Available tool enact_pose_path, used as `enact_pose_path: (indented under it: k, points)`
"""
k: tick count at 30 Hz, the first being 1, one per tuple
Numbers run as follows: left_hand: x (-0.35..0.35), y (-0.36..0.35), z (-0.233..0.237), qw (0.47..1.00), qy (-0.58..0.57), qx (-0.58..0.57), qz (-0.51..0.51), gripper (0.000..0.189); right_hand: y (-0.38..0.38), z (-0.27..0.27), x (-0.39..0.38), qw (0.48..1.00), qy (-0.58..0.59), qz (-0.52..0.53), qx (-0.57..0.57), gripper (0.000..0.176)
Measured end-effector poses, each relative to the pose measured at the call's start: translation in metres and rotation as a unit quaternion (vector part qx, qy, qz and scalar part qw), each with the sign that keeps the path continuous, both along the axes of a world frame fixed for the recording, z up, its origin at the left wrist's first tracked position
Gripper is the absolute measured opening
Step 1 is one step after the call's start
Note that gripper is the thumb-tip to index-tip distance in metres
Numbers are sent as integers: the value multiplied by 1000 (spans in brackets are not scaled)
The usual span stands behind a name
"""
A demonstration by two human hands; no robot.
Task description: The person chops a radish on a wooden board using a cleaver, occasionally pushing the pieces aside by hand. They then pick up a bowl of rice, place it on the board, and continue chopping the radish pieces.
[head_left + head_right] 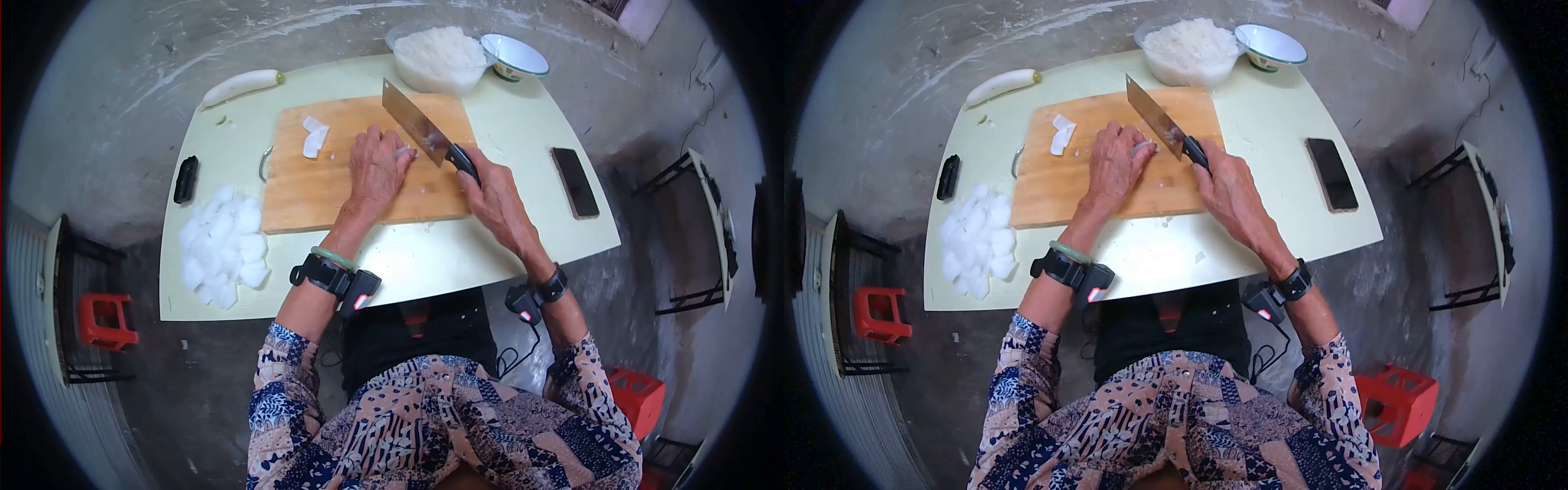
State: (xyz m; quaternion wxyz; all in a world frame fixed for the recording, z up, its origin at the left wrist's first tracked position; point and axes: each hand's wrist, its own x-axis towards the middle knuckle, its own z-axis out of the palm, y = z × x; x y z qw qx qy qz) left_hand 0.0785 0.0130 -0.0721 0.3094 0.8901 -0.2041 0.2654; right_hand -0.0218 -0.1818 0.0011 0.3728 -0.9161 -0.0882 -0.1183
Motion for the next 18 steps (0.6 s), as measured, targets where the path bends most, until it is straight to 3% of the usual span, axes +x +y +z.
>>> enact_pose_path:
  k: [9,18]
  points:
    - [7,7,-5,998,37,-43,-38,21,7,13,10,995,90,4,-34,24]
    - [-3,13,2,995,25,-39,-88,24,20,-1,14,998,6,6,-57,23]
